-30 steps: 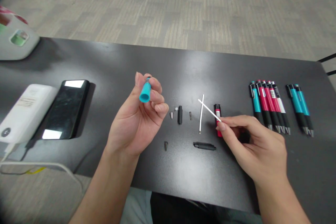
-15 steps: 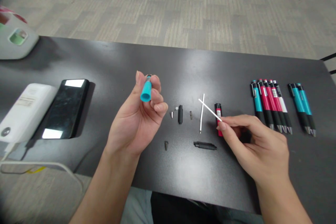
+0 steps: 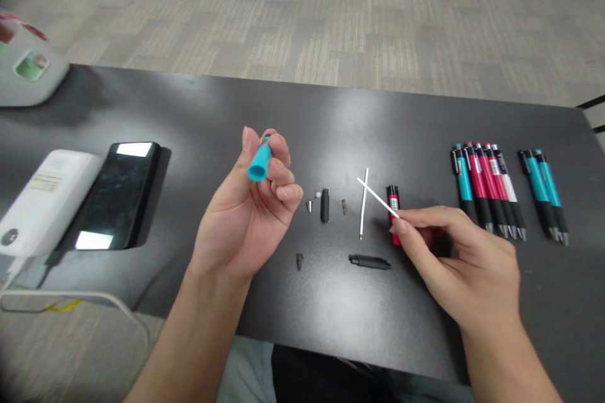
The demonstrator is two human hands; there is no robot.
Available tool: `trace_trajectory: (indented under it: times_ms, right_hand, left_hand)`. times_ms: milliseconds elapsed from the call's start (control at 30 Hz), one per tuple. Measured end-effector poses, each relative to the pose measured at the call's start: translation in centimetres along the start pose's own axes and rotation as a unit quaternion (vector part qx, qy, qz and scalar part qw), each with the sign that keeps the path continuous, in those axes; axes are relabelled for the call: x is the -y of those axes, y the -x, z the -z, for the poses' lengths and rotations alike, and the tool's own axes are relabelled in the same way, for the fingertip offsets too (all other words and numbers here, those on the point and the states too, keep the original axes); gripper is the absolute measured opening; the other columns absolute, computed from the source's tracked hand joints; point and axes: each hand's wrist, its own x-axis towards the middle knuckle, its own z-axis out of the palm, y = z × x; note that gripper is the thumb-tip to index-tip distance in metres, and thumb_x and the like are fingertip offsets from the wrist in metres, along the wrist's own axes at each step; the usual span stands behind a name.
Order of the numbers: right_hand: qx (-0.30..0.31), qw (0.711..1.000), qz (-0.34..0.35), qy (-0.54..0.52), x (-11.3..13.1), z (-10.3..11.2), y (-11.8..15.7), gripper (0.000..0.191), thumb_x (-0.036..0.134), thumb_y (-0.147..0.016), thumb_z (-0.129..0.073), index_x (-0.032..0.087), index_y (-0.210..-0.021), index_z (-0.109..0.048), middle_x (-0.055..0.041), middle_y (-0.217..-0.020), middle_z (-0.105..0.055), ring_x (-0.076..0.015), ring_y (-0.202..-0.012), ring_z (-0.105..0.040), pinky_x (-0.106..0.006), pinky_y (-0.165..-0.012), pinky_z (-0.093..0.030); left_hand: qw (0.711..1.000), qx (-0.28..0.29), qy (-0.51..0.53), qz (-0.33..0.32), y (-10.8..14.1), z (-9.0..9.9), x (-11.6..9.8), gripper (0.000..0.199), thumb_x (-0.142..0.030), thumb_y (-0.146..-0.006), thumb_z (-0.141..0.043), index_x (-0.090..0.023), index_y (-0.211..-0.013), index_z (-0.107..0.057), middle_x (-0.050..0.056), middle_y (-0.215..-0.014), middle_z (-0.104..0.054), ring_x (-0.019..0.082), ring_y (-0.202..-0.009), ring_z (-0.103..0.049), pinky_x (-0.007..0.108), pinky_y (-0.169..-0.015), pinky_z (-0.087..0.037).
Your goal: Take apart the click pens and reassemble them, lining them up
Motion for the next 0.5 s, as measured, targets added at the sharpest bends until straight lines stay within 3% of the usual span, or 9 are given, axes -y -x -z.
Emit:
trace_trajectory:
  times_ms: [100,267,367,500]
  right_hand:
    - [-0.012,1.0,-0.01,-0.009,-0.02,-0.03,0.13,0.01,0.022,-0.1,-0.087,0.032,-0.1,-0.088,0.0116,-0.078,-0.089,-0.0074,-0.055,-0.08,-0.012,-0.062,-0.063]
    - [-0.013,1.0,-0.002,-0.005,-0.22,-0.06,0.28,0.009,0.023,-0.099,-0.09,0.032,-0.1,-0.089,0.0111,-0.078,-0.089,-0.008,-0.053,-0.078,-0.014,-0.059,-0.062]
    - [-0.013,1.0,0.004,-0.003,-0.1,-0.08,0.03,0.01,0.023,-0.099,-0.088,0.033,-0.1,-0.088,0.0112,-0.077,-0.089,-0.0094,-0.052,-0.078,-0.016,-0.056,-0.062]
    - [-0.01,1.0,0.007,0.0,0.06,-0.12,-0.18,0.012,0.023,-0.1,-0.086,0.034,-0.101,-0.086,0.0116,-0.076,-0.088,-0.0102,-0.051,-0.078,-0.017,-0.055,-0.062]
  left_hand:
    - [1.0,-0.009,0.015,-0.004,-0.32,-0.24,-0.15,0.025,-0.037,-0.118,-0.102,-0.027,-0.118,-0.079,0.002,-0.123,-0.095,0.023,-0.117,-0.099,0.02,-0.079,-0.071]
    - [0.998,-0.056,0.022,0.001,-1.01,-0.3,-0.12,0.024,-0.049,-0.125,-0.093,-0.028,-0.13,-0.083,0.002,-0.126,-0.095,0.025,-0.128,-0.099,0.022,-0.084,-0.075]
    - [1.0,-0.023,0.01,-0.015,-0.84,0.02,0.11,0.03,-0.053,-0.121,-0.099,-0.029,-0.129,-0.082,0.002,-0.128,-0.095,0.028,-0.131,-0.098,0.026,-0.09,-0.077]
    - [0.999,0.04,0.005,-0.024,-0.17,0.39,0.4,0.038,-0.046,-0.112,-0.109,-0.029,-0.117,-0.076,-0.001,-0.117,-0.093,0.027,-0.124,-0.099,0.025,-0.085,-0.075]
